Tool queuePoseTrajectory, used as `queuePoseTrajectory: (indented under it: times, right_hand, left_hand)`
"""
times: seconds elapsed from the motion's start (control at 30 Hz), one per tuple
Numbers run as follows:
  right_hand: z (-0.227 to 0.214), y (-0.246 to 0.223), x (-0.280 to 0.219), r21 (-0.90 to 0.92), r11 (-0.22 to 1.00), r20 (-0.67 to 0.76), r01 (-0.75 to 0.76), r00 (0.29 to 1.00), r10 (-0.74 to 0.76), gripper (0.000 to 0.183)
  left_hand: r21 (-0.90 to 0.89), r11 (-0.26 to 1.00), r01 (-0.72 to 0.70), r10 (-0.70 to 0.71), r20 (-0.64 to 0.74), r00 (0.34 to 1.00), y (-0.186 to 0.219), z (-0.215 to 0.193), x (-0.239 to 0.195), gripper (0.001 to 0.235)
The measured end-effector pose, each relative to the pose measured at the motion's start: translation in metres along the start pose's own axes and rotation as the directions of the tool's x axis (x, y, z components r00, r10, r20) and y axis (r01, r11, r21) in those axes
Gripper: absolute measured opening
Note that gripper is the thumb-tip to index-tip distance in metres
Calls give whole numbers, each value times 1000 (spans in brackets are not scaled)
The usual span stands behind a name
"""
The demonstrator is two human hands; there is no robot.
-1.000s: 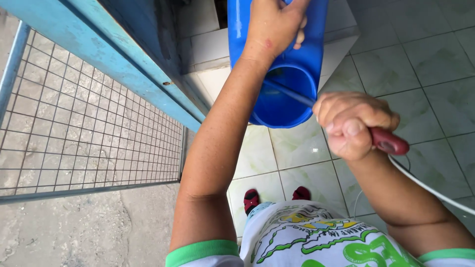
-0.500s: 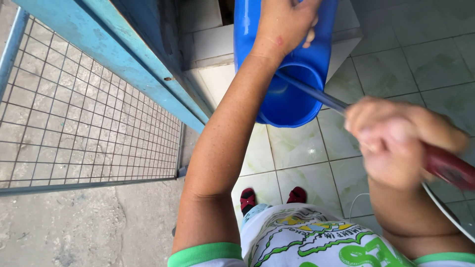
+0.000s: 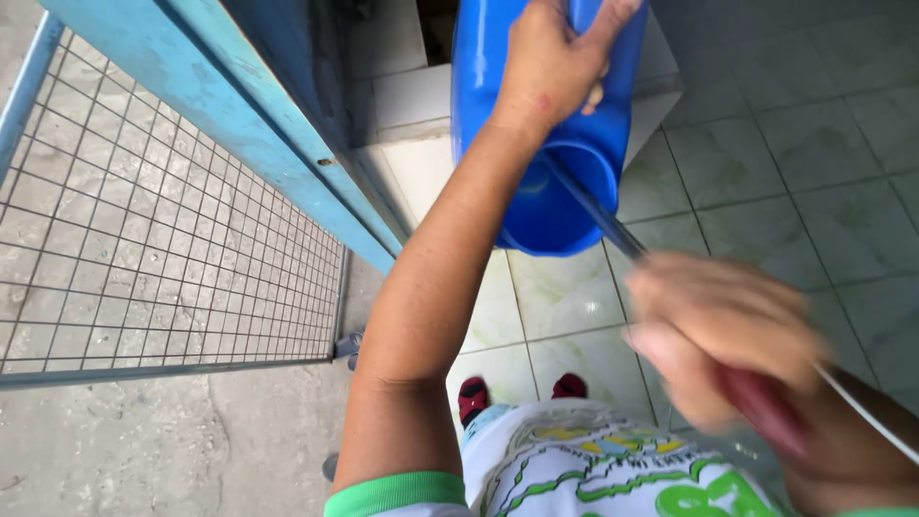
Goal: Cleaning the inside of a blue water container with a brush.
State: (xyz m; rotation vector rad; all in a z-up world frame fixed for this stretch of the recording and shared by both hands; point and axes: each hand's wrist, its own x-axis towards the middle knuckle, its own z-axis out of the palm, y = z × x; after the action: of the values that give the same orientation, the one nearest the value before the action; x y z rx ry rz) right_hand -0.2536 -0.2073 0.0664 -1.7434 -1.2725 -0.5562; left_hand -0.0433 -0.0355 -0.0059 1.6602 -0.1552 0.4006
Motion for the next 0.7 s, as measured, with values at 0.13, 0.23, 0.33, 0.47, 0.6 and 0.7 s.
queuePoseTrajectory:
  times: [0.13, 0.23, 0.33, 0.47, 0.6, 0.7]
  right_hand:
    - [17, 41, -24, 89, 996, 119, 13, 993, -24, 15]
    - [0, 29, -38, 158, 987, 89, -41, 996, 27, 13]
    - [-6, 41, -54, 230, 966, 41, -119, 993, 113, 13]
    - [17, 50, -41, 213, 961, -65, -177, 979, 195, 26]
    - [-7, 9, -23, 251, 924, -145, -287, 933, 329, 26]
    - [-2, 20, -7, 95, 958, -37, -271, 961, 276, 28]
  left_hand:
    - [-6, 1000, 8, -8, 9, 1000, 15, 0, -19, 45]
    - [-55, 998, -13, 13, -4, 1000, 8, 6, -15, 38]
    - [-59, 998, -22, 23, 28, 999, -22, 26, -4, 37]
    - [-26, 997, -69, 71, 65, 995, -33, 28, 2, 38]
    - [29, 996, -84, 81, 83, 993, -44, 29, 7, 38]
    - [20, 995, -95, 93, 95, 991, -45, 25, 8, 37]
